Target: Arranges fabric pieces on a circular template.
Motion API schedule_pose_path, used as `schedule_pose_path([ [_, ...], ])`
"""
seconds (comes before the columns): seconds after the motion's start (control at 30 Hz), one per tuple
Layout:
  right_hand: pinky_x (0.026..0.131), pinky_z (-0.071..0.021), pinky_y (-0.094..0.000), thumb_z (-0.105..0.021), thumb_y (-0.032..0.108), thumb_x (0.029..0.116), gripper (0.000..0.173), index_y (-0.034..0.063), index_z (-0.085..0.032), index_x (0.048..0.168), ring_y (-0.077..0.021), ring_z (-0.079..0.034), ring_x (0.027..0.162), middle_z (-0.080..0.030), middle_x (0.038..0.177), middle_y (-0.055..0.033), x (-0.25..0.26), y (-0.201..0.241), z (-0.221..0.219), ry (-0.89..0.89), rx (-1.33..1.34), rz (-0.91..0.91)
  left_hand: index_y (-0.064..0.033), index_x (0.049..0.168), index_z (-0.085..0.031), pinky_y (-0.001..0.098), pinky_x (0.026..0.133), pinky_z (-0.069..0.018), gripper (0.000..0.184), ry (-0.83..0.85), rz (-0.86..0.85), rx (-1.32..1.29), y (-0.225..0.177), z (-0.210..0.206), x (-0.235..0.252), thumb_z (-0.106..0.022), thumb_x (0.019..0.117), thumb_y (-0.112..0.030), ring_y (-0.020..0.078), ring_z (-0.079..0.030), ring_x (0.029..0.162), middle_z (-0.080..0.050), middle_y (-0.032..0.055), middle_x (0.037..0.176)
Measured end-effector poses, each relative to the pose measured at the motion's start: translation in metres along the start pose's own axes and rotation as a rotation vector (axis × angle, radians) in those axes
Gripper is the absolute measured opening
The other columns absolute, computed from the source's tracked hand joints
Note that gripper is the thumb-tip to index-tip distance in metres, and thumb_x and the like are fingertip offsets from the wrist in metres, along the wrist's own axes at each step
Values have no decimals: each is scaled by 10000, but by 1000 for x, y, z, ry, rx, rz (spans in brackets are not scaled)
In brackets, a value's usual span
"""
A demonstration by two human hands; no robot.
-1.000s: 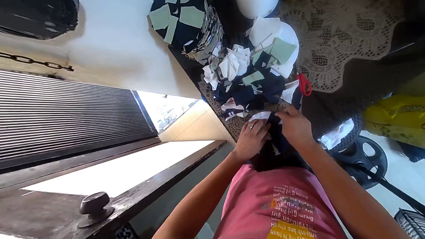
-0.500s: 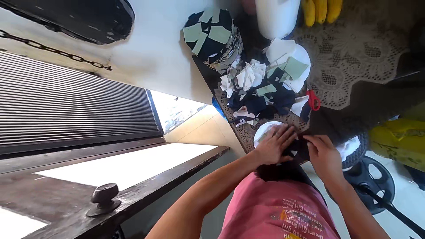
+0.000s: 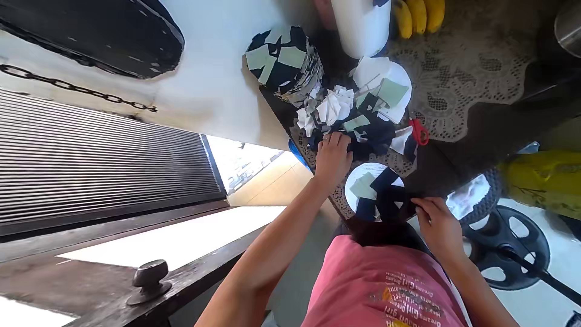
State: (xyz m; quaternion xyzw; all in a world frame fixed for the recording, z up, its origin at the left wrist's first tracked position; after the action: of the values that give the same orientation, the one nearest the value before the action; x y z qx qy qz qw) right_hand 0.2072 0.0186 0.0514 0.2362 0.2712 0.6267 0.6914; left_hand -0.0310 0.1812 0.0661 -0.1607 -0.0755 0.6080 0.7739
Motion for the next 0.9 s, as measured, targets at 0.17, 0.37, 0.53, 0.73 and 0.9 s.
schedule_pose_path([
  [0.17,750,-590,-500,-572,38,973,239,21,-769,1107,-366,-713,909,-701,1086,-221,-1,1,3,-19,-8,3,57,1042,-716,560,1006,-501,163,0,-62,-55,5,0,2,-628,980,-65,428,-638,1160,-684,245,1164],
  [0.37,756,-588,-513,-574,33,973,237,20,-770,1108,-374,-714,917,-702,1092,-228,0,1,3,-17,-4,-1,4,1059,-747,491,908,-535,190,70,254,-363,22,14,7,-618,1013,-127,288,-690,980,-723,171,1052],
  [0.53,773,-589,-521,-586,22,966,230,19,-772,1102,-385,-714,929,-704,1093,-227,9,11,-2,13,4,21,-27,1054,-759,485,900,-514,177,121,404,-543,39,12,11,-645,1010,-155,230,-678,966,-736,129,1002],
  [0.73,831,-576,-558,-578,38,981,232,16,-773,1106,-416,-709,1004,-723,1084,-227,51,54,-19,88,-46,186,7,1095,-723,467,909,-511,211,157,358,-508,39,11,15,-596,1042,-153,239,-667,965,-716,154,1019],
  [0.9,880,-521,-598,-611,-56,905,345,46,-736,1209,-438,-642,1155,-674,1287,-202,95,109,-49,111,-179,454,21,1141,-677,440,853,-532,227,36,355,-582,46,16,16,-557,1055,-151,224,-655,915,-689,157,1027],
])
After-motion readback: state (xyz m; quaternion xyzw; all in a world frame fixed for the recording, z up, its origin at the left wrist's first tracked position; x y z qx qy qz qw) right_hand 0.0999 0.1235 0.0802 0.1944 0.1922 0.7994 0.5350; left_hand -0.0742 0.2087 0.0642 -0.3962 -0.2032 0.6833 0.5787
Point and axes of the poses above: each hand's wrist, its own x-axis towards the middle knuckle, its own z-axis out of the back of the hand, y = z × x, the point moved 5 cm from there along x, towards the middle knuckle
